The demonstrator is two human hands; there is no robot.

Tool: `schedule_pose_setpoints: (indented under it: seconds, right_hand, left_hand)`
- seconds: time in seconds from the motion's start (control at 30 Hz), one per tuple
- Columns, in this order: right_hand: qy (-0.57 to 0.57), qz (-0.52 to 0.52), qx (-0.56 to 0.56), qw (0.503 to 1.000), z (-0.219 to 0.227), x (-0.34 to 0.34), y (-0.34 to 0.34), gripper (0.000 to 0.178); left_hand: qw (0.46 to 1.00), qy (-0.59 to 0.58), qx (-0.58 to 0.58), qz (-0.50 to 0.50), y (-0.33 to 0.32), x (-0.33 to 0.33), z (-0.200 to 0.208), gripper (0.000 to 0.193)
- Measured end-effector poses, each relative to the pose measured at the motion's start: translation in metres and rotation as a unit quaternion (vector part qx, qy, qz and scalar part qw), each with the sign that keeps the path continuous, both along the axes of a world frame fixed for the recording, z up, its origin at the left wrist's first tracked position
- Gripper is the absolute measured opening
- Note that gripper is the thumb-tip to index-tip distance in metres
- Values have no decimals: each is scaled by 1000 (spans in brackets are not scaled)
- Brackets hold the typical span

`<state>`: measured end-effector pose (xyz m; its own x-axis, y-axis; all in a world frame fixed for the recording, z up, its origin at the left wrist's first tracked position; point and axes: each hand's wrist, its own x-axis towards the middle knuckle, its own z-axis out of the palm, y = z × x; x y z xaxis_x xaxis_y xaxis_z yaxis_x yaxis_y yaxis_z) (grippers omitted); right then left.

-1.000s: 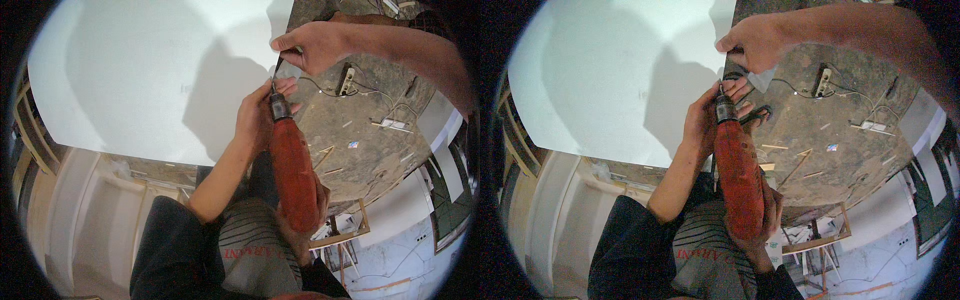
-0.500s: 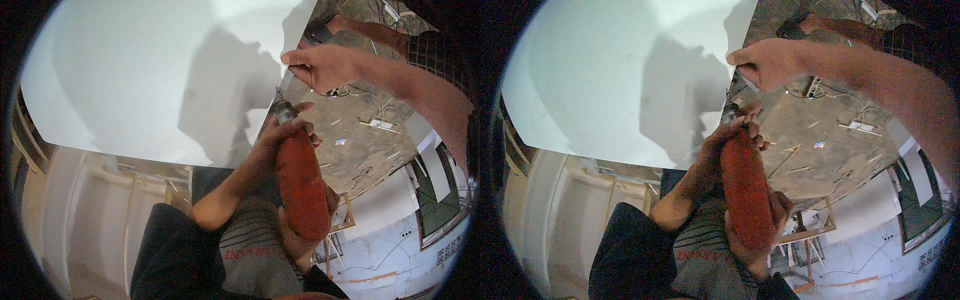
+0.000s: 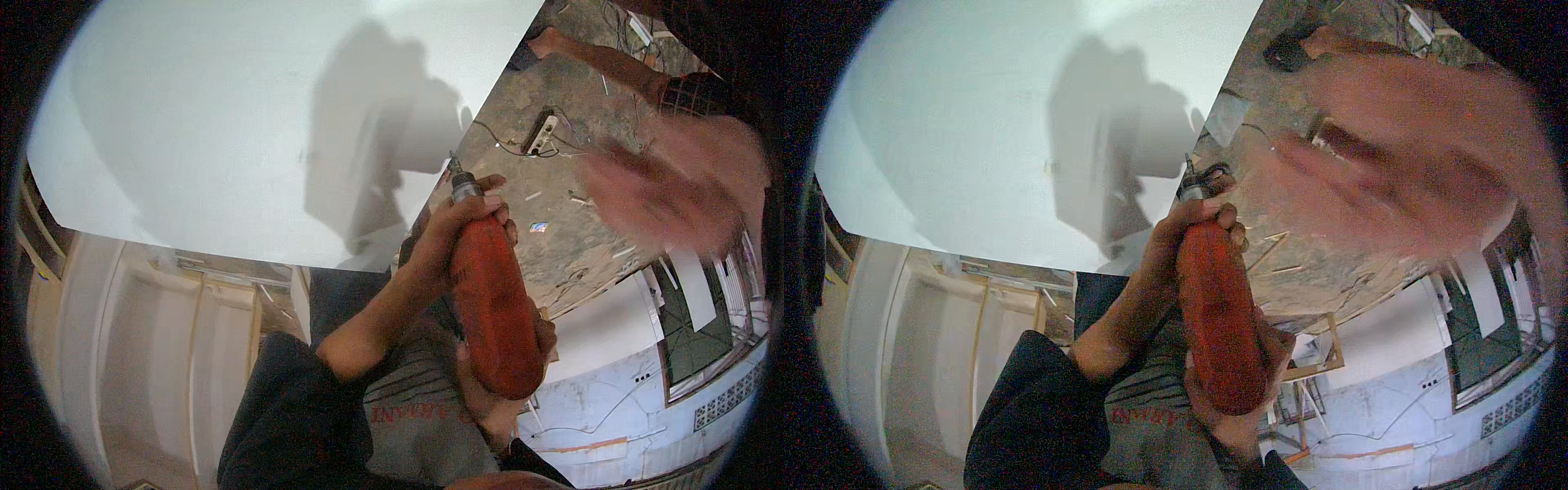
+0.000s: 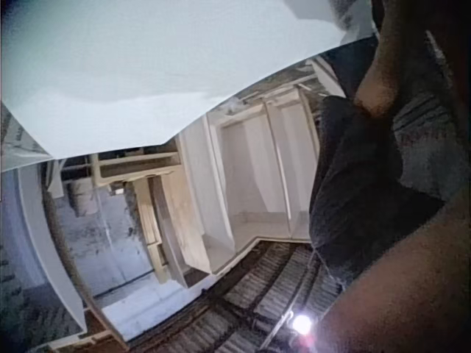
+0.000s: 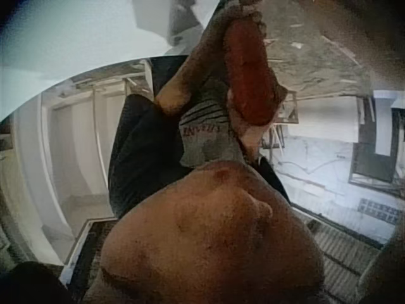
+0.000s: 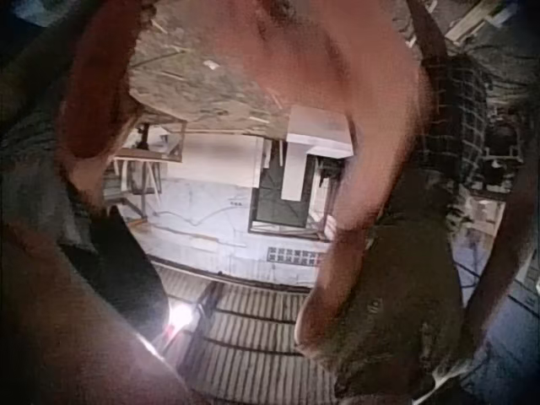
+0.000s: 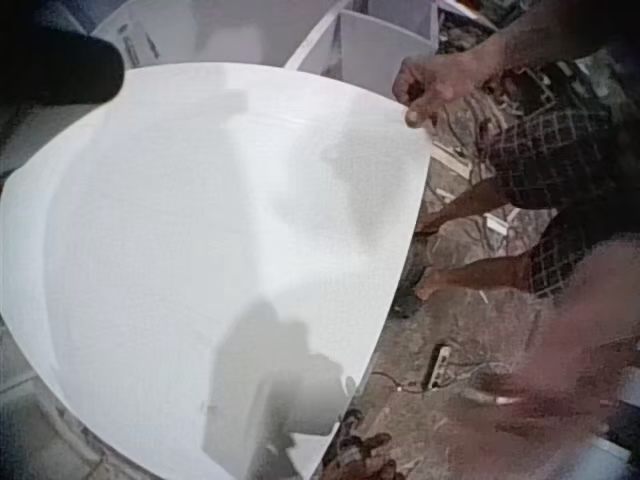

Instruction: The person uses an electric drill to secure screws into wood panels while assembling a white cabinet, working collaboratively with another person to align the parts.

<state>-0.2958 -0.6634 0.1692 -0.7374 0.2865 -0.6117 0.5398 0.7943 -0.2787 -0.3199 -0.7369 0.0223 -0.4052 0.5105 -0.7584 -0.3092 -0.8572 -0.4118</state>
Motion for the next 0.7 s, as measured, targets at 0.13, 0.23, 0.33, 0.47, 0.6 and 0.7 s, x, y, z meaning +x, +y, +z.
schedule_pose_setpoints:
  seconds: [0.13,0.23,0.33,0.47,0.6,0.7]
  right_hand:
    - [-15,-15,5,1000,3,-1,3,77]
    - [0,-66,-35,997,2,-6,-1,76]
    - [8,-32,-39,999,2,-11,1,72]
    - [20,-19,-55,998,3,-11,-1,70]
    - [26,16,-71,997,2,-5,5,71]
    - [19,47,-72,996,4,-7,4,72]
  left_hand:
    - [999,0,-33,6,4,-2,2,47]
    - [999,17,-37,-23,0,-10,4,43]
    - [999,22,-42,-11,1,-9,4,40]
    - [1000,14,-27,0,-1,-8,2,40]
    - [999,8,-24,32,0,-2,0,39]
    - [997,3,-15,73,0,2,-2,36]
